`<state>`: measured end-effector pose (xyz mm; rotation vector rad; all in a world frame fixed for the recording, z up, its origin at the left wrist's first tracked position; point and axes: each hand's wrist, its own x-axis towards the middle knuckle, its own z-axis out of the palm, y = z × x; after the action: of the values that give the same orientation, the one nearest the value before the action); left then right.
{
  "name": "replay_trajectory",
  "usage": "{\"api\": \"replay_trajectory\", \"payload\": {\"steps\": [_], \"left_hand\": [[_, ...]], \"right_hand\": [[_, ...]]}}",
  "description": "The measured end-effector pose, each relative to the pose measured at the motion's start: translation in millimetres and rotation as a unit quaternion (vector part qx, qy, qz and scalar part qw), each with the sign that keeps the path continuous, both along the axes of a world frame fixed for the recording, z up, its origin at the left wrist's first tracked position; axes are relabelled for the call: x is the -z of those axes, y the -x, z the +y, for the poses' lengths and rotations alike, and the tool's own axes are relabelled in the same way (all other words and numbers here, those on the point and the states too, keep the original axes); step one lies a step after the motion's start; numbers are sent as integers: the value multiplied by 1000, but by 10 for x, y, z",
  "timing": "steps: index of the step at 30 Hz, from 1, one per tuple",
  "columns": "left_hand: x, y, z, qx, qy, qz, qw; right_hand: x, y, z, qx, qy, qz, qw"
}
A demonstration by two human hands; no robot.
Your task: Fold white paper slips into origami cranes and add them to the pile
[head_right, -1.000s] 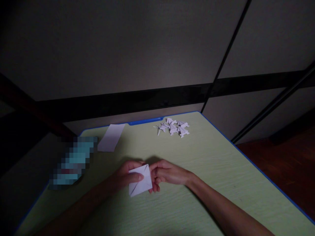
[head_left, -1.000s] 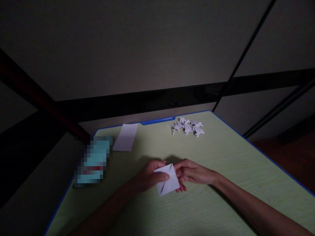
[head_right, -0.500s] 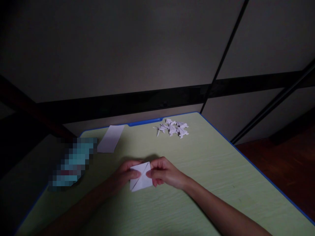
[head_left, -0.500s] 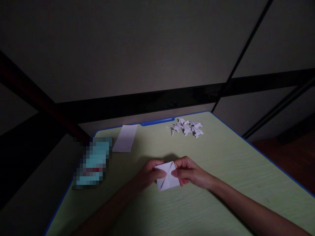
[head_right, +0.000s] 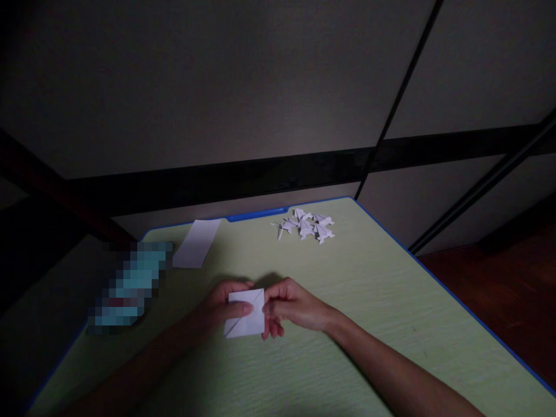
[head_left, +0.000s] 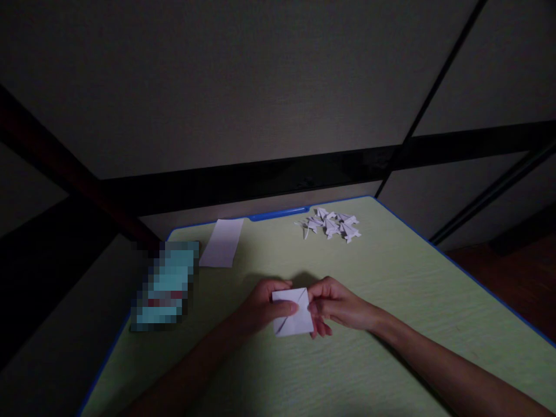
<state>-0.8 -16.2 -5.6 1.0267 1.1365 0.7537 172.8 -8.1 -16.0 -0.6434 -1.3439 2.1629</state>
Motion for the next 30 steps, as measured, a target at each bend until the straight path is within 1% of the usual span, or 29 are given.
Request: {"api": "replay_trajectory", "payload": {"steps": [4,7,8,9,11,13,15,18,21,24,26,28,30], "left_hand": [[-3,17,1,20,-10,-9,1000],[0,30,13,-10,-19,12,1000],[-1,33,20,-11,-15,17,1000],[-2,32,27,1,-11,18,1000],[-7,21,40,56,-5,10,998],[-15,-3,49,108,-16,8,994],[-28,-34,49,125,-35,10,991],[-51,-86,42,96,-35,-8,995],[-50,-123,41,32,-26,-36,999],[-3,-136,53,-45,-45,-40,997],[29,-136,60,-83,-55,-51,994],[41,-139,57,-102,-53,-77,990],[32,-147,44,-97,-46,-96,990]], "right_hand": [[-30,-30,4,-35,-8,-16,999],[-49,-55,8,-36,-21,-28,999],[-55,-59,9,-23,-24,-27,999],[-61,-60,10,-3,-24,-22,999],[-74,-51,7,41,-23,-10,999],[-87,-27,0,81,-35,-10,996],[-88,6,-9,113,-55,-22,992],[-62,48,-10,184,-68,-28,980],[-33,67,-2,240,-68,-19,968],[-31,73,-8,247,-66,-24,966],[-36,78,-20,248,-70,-33,966],[-35,86,-34,263,-68,-34,962],[-30,101,-47,281,-48,-19,958]]}}
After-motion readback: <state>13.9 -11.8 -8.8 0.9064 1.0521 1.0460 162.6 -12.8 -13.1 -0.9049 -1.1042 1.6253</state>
